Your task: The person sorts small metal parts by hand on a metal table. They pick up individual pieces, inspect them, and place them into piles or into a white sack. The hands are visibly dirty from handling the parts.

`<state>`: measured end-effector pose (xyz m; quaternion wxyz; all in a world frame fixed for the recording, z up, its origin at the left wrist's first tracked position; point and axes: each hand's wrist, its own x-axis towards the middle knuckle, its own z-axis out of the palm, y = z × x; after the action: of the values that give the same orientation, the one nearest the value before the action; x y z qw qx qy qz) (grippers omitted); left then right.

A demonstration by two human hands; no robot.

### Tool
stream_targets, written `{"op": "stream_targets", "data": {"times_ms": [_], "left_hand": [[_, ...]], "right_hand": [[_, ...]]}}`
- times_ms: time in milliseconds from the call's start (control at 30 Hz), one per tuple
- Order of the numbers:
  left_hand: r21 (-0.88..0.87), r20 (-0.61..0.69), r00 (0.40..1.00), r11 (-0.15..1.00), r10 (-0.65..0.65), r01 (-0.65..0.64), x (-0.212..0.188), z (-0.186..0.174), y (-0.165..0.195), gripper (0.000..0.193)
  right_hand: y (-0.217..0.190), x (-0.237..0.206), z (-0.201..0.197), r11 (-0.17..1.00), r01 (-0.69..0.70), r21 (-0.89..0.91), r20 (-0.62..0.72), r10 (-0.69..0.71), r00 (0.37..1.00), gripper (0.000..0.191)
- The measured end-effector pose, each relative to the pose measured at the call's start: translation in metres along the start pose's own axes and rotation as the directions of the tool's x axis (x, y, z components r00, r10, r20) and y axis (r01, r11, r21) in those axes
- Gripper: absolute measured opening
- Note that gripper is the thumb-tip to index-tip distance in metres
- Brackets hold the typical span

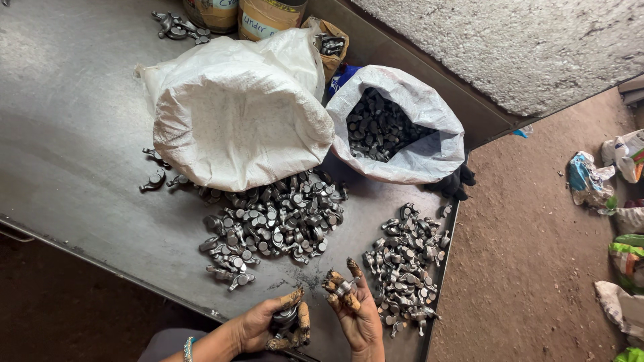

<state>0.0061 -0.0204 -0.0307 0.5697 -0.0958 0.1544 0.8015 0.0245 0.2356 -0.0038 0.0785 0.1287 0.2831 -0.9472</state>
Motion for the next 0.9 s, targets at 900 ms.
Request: {"op": "stream_targets", "data": {"times_ms": [900], "left_hand": [[0.008, 0.082, 0.992, 0.995, 0.097, -0.098, -0.01, 0.014, 0.01, 0.043]], "right_hand": [[0.011, 0.048, 0.132, -0.088, -0.216, -0.972, -0.161, -0.419, 0.893, 0.059]]}}
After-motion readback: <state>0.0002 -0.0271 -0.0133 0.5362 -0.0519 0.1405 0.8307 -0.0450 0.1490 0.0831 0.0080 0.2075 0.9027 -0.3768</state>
